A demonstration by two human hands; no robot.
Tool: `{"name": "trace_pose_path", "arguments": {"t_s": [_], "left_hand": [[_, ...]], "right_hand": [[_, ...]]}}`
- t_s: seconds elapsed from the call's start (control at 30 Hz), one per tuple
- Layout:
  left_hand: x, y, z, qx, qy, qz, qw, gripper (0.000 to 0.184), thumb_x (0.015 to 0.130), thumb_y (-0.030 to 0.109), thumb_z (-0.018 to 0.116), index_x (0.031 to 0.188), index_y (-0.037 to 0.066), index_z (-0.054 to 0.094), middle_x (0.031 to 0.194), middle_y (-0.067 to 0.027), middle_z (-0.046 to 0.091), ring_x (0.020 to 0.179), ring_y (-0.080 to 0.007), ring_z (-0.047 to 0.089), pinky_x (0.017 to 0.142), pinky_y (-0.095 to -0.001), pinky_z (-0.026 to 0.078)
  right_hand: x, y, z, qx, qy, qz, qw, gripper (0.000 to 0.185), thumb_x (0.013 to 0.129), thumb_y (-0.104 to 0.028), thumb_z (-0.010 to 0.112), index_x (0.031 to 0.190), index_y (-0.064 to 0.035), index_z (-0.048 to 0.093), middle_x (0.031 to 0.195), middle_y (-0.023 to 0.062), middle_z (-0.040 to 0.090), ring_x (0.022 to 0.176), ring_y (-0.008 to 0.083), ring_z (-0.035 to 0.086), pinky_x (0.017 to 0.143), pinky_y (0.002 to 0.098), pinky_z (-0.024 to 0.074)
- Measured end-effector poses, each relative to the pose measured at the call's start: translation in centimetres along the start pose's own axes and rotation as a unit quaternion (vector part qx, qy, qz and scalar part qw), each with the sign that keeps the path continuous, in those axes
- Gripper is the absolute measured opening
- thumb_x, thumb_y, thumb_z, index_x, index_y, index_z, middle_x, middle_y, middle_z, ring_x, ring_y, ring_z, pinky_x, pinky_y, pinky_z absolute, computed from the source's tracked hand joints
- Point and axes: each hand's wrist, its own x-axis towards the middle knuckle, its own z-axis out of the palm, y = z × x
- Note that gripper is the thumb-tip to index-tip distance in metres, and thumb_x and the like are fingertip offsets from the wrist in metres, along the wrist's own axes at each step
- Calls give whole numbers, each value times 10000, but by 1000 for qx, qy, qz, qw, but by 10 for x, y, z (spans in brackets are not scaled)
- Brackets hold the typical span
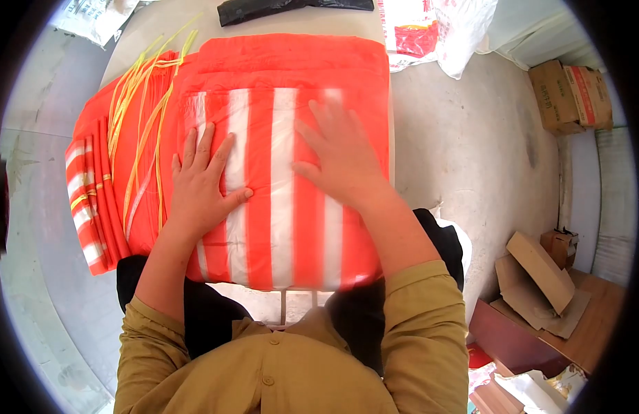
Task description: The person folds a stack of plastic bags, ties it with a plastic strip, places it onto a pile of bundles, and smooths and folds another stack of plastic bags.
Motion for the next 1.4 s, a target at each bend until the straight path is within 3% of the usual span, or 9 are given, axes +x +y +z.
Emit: {"name": "trace_pose_path", "arguments": {"t_s": [0.23, 0.33, 0.43, 0.53, 0.63, 0.83, 1.13, 1.4], "left_hand": [[0, -1, 1, 4, 1, 2, 1000, 979, 777, 570, 819, 1613, 225, 443, 1745, -115, 248, 1612, -393, 184, 1207, -721, 228], [0, 0, 1, 5, 1, -1, 1000, 982, 776, 563, 822, 1615, 228, 438, 1745, -115, 247, 1613, -391, 180, 1210, -717, 229], [0, 1, 0, 0, -1, -3, 1000, 986, 776, 559, 825, 1616, 220, 435, 1746, -114, 245, 1615, -387, 178, 1218, -708, 220], [1, 2, -1, -3, -9, -11, 1000, 990, 776, 552, 828, 1617, 211, 432, 1748, -115, 241, 1616, -382, 176, 1226, -698, 211], [1, 1, -2, -1, -11, -8, 1000, 988, 783, 548, 825, 1619, 205, 428, 1749, -116, 239, 1618, -378, 174, 1230, -690, 206], [0, -1, 0, 6, -5, -4, 1000, 940, 830, 557, 785, 1624, 209, 422, 1748, -119, 242, 1617, -379, 178, 1223, -690, 217], [0, -4, 6, 10, 30, 10, 999, 647, 1009, 413, 615, 1603, 210, 461, 1733, -147, 269, 1601, -405, 218, 1218, -674, 250], [-1, -5, 4, 8, 30, -2, 1000, 635, 1004, 388, 610, 1602, 230, 465, 1732, -149, 272, 1598, -413, 219, 1221, -670, 248]], "right_hand": [[-3, 2, -5, -20, 18, 29, 999, 666, 968, -454, 692, 1544, -165, 528, 1724, 102, 299, 1615, 340, 194, 1295, 572, 150], [-4, -9, -15, -34, 67, -4, 997, 692, 894, -388, 777, 1498, -140, 551, 1661, 172, 379, 1582, 372, 267, 1264, 600, 215], [-6, -18, -9, 77, 59, -112, 989, 685, 860, -334, 818, 1469, -136, 574, 1628, 164, 423, 1536, 388, 337, 1211, 601, 296], [-10, -20, -4, 61, -26, -101, 993, 670, 933, -410, 745, 1527, -184, 534, 1706, 124, 327, 1593, 361, 251, 1270, 577, 235], [-8, -23, -7, 58, 70, -107, 990, 659, 854, -342, 826, 1439, -135, 602, 1602, 157, 454, 1495, 398, 381, 1164, 581, 349], [-9, -23, -2, 40, 34, -108, 993, 683, 869, -374, 810, 1466, -137, 576, 1630, 144, 420, 1508, 385, 367, 1179, 583, 340], [-9, -48, 4, 89, -26, -182, 979, 721, 884, -402, 781, 1533, -210, 530, 1701, 74, 344, 1574, 349, 289, 1251, 587, 276], [-8, -46, 5, 85, -31, -159, 983, 713, 883, -423, 781, 1527, -224, 549, 1706, 66, 334, 1579, 348, 274, 1262, 582, 261]]}}
